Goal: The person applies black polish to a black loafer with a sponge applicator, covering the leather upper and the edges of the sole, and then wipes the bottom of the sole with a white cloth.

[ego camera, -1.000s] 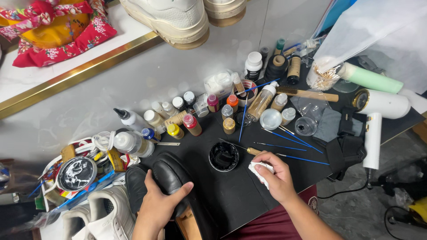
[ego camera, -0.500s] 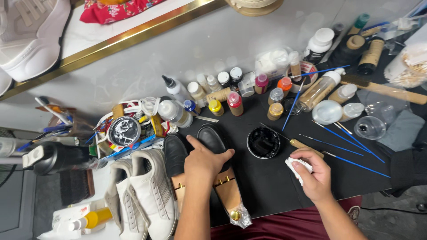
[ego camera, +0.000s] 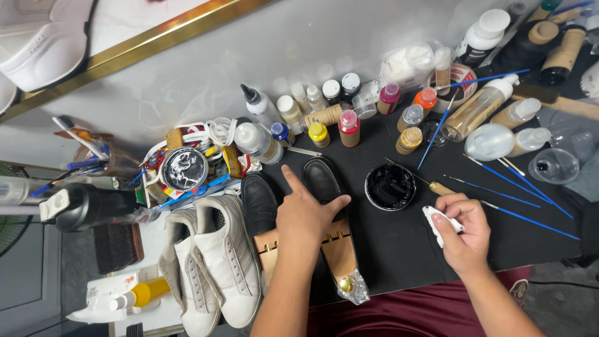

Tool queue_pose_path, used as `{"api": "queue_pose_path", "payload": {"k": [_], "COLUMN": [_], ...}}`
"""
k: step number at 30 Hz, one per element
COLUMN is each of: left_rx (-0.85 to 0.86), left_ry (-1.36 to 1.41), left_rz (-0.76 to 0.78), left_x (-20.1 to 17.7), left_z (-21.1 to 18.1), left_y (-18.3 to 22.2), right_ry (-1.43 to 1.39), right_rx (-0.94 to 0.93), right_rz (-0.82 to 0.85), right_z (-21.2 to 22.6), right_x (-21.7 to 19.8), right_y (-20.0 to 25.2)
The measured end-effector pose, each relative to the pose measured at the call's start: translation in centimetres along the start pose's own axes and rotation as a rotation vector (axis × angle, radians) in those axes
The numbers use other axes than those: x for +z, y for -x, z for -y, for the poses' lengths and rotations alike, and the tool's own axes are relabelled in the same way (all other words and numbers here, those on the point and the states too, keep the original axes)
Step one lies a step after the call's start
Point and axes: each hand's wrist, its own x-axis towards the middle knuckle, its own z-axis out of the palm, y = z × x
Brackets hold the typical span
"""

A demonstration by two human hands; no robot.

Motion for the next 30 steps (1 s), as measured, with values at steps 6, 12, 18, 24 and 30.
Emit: {"api": "queue_pose_path", "payload": {"k": [6, 12, 18, 24, 30], "left_rx": [0.373, 0.641, 0.528, 0.402, 0.052], "left_ry": [0.343, 0.585, 0.604, 0.428, 0.207], "left_rz": [-0.335, -0.560, -0.643, -0.603, -0.133], "left_x": [-0.3, 0.6, 2.4, 2.8, 1.6], "left_z": [6.7, 13.6, 17.1, 16.2, 13.1], "left_y": [3.4, 6.2, 7.8, 8.5, 5.4], "right_ry": [0.269, 0.899, 1.422, 0.992, 1.391], "right_rx": [-0.040, -0.213, -0.370, 0.045, 0.154], "right_rz": [-0.135, -0.064, 0.072, 0.358, 0.656], "right_z": [3.4, 8.2, 13.0, 15.8, 14.7], "right_x": [0.6, 1.0, 6.1, 14.2, 19.7], "right_y": [-0.2, -4.6, -6.5, -0.5, 0.7]}}
